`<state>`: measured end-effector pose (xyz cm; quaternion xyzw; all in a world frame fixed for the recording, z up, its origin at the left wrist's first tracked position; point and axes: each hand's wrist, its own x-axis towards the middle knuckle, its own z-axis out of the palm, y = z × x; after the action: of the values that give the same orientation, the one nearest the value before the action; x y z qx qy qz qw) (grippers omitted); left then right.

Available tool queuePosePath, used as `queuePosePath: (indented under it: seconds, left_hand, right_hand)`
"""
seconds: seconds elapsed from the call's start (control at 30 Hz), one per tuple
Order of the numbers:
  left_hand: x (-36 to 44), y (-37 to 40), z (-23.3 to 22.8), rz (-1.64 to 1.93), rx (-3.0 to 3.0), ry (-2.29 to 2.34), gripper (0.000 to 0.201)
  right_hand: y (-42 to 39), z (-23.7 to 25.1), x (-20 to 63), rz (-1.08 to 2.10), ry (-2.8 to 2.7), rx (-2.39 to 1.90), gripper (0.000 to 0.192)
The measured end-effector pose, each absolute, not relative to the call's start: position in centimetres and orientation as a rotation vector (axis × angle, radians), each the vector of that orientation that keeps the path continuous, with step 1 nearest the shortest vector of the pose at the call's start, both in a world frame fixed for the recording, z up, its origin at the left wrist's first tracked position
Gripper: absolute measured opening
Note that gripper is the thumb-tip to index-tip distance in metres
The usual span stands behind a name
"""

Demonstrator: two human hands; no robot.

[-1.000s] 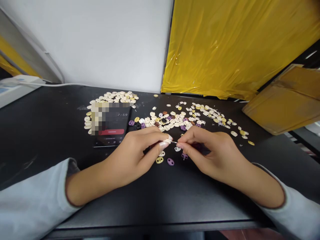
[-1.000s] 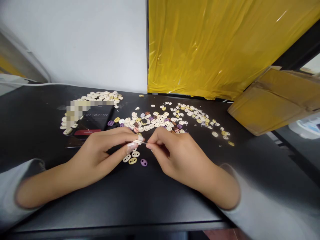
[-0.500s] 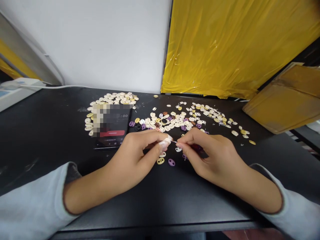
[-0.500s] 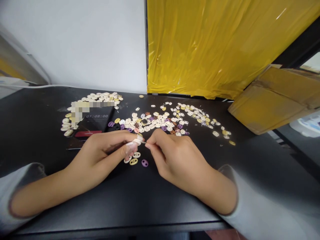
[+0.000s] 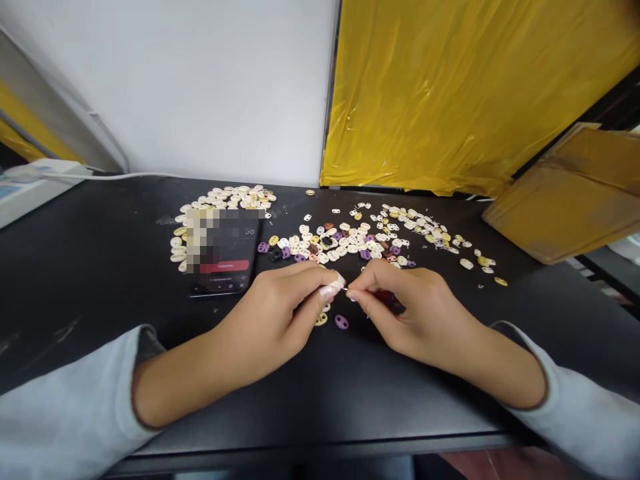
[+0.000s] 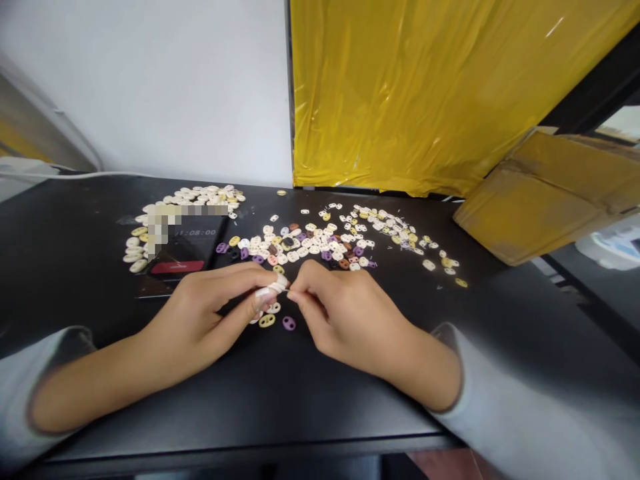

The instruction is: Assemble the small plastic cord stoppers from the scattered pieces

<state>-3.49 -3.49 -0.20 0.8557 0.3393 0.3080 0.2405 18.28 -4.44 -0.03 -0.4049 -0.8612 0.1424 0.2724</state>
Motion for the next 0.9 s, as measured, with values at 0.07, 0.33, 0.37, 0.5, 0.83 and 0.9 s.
queuePosePath:
  seconds: [0.07,0.33,0.37,0.5,0.83,0.9]
  left_hand:
    - [-3.5,-3.5,-0.1,0.814,2.355,0.916,0.017]
    - [-3.5,-3.6,-0.1,0.852,2.173,0.917,0.02]
    - [-3.4,-3.6,-0.1,0.864,2.113,0.907,0.02]
    - [-3.1,-3.9,-0.3,0.859,1.894,0.834,0.021]
    - [-3.2,-3.5,-0.5,0.879,1.764,0.888,0.021]
    - [-3.3,-3.5,-0.6,0.876,1.753,0.9,0.022]
  right_hand:
    - [-4.3,-0.1,18.3,0.464,-2.315,-1.074,0.006]
    - [-4.4,-0.2,17.2,0.811,-2.039,-1.046,0.005]
    - [-4.5,-0.1,16.9,0.877,-1.971,-1.04,0.007]
    - [-4.5,0.6,16.1,1.11,-1.765,-0.986,0.013]
    - [-4.2,0.9,17.3,0.92,-1.966,-1.039,0.01]
    - [-4.2,0.8,17.5,0.871,-2.005,-1.045,0.012]
